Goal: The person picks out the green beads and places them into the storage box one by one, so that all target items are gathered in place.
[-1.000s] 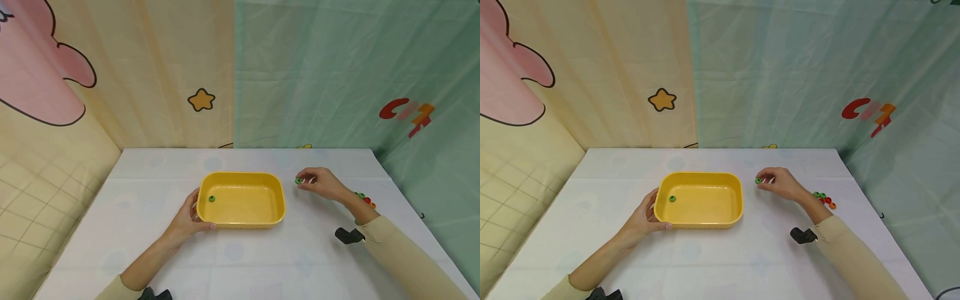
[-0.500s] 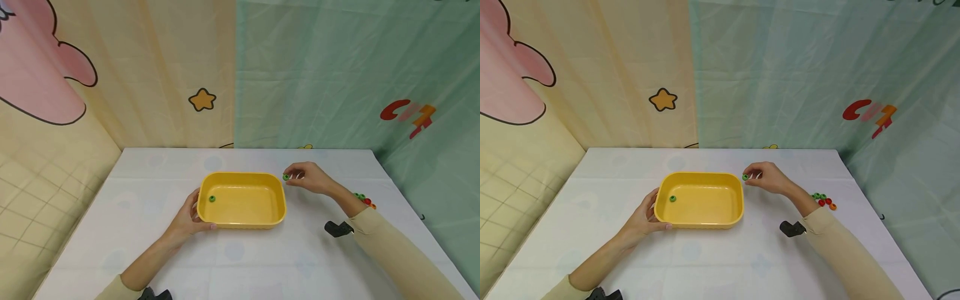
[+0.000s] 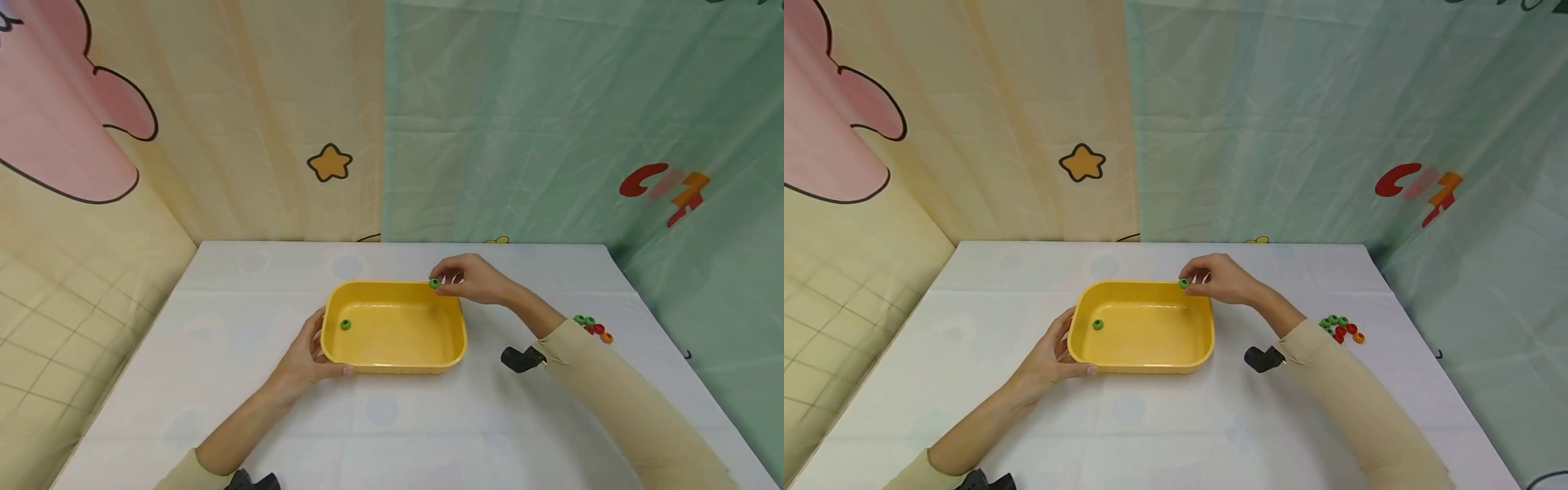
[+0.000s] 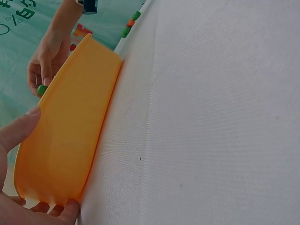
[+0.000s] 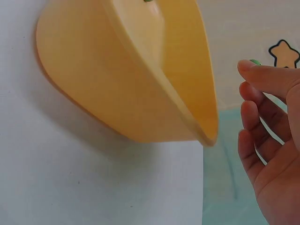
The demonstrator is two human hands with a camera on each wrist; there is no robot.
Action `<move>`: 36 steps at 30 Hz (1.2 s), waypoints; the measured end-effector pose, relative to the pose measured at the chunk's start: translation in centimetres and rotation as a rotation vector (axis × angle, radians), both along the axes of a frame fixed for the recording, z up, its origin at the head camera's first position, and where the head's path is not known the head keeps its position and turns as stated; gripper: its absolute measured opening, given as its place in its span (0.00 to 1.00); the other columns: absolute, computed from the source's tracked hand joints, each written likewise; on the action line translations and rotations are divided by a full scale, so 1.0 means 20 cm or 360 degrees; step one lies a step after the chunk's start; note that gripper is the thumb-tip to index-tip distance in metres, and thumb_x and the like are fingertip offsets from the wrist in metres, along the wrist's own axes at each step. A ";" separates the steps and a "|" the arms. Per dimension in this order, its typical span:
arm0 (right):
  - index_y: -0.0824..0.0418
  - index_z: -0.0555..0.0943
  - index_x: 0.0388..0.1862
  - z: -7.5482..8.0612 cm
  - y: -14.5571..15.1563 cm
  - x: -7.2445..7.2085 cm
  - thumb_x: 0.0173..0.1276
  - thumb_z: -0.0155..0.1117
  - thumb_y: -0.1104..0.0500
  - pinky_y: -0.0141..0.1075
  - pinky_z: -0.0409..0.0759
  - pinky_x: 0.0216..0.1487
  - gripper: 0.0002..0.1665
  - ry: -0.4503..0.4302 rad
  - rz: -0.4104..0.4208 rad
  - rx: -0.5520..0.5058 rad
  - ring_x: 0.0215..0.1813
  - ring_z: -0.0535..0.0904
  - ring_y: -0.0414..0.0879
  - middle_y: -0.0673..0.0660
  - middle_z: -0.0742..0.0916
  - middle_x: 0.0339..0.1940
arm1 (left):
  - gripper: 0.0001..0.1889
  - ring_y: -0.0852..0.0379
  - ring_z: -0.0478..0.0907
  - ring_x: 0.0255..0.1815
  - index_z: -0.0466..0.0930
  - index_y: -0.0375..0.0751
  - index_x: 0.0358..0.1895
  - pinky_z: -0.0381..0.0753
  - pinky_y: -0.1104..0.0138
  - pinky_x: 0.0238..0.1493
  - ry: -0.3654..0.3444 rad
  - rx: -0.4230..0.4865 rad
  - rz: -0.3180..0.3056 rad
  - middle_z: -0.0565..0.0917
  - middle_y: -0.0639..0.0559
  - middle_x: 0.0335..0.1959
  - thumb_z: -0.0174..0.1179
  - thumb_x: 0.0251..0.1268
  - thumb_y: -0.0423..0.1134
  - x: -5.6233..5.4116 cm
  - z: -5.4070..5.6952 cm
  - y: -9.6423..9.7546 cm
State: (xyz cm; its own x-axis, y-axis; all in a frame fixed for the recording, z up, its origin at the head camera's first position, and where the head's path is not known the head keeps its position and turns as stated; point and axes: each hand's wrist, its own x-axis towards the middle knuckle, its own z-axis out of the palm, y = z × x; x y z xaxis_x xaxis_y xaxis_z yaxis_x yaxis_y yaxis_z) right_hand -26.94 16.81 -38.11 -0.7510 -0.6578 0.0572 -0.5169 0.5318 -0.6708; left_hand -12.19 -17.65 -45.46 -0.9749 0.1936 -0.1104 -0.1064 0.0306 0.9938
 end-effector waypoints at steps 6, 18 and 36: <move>0.63 0.87 0.49 0.01 -0.10 -0.02 0.69 0.73 0.64 0.42 0.86 0.49 0.11 -0.0035 0.0080 -0.0010 0.41 0.81 0.48 0.50 0.88 0.41 | 0.62 0.42 0.54 0.81 0.46 0.47 0.84 0.68 0.60 0.72 -0.0003 -0.0007 -0.0010 0.51 0.45 0.82 0.81 0.50 0.28 0.00 0.00 0.00; 0.61 0.88 0.48 -0.02 -0.33 -0.08 0.69 0.73 0.63 0.36 0.85 0.48 0.09 -0.0054 0.0297 -0.0040 0.40 0.81 0.44 0.47 0.88 0.40 | 0.61 0.40 0.52 0.81 0.44 0.46 0.84 0.64 0.56 0.75 0.0001 -0.0048 -0.0016 0.51 0.44 0.83 0.80 0.53 0.29 0.00 0.00 -0.01; 0.64 0.87 0.52 0.00 -0.54 -0.09 0.70 0.74 0.61 0.31 0.84 0.48 0.14 0.0003 0.0397 0.0064 0.43 0.81 0.44 0.54 0.89 0.45 | 0.61 0.41 0.53 0.81 0.43 0.46 0.84 0.65 0.55 0.75 -0.0016 -0.0026 -0.0028 0.50 0.44 0.83 0.79 0.53 0.27 0.00 0.01 -0.01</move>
